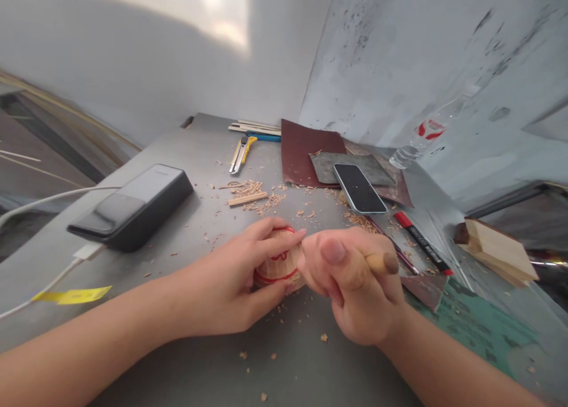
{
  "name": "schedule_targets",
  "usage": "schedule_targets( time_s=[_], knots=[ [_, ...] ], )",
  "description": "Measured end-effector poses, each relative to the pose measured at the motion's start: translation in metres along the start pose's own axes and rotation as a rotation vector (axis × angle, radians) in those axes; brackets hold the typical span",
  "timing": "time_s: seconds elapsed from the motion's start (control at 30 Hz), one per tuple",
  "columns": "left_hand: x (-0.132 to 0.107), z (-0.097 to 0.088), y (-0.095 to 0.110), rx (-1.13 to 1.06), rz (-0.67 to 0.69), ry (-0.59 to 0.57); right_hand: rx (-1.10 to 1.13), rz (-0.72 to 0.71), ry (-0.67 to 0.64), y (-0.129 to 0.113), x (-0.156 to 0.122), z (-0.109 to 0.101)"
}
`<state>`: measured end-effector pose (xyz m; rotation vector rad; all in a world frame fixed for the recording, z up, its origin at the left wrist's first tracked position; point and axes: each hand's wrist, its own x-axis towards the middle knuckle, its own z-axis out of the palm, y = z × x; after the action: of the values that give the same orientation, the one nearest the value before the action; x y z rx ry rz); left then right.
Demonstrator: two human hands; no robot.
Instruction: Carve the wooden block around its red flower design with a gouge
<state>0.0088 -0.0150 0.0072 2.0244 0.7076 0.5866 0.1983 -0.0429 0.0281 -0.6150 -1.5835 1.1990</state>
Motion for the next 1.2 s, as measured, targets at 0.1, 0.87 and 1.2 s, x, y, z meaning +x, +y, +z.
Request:
schedule_targets(
  time_s=[0.1, 0.87, 1.2],
  knots=[
    [-0.004, 0.006, -0.004, -0.003, -0.01, 0.04, -0.16, -0.089, 0.282, 0.002, -0.005, 0.019],
    [-0.009, 0.017, -0.004, 0.107, 0.014, 0.129, -0.075, -0.039, 0.405, 0.007, -0.003, 0.019],
    [-0.008, 0.011, -0.004, 0.105, 0.007, 0.05, -0.051, 0.029, 0.09, 0.006, -0.007, 0.006]
  ],
)
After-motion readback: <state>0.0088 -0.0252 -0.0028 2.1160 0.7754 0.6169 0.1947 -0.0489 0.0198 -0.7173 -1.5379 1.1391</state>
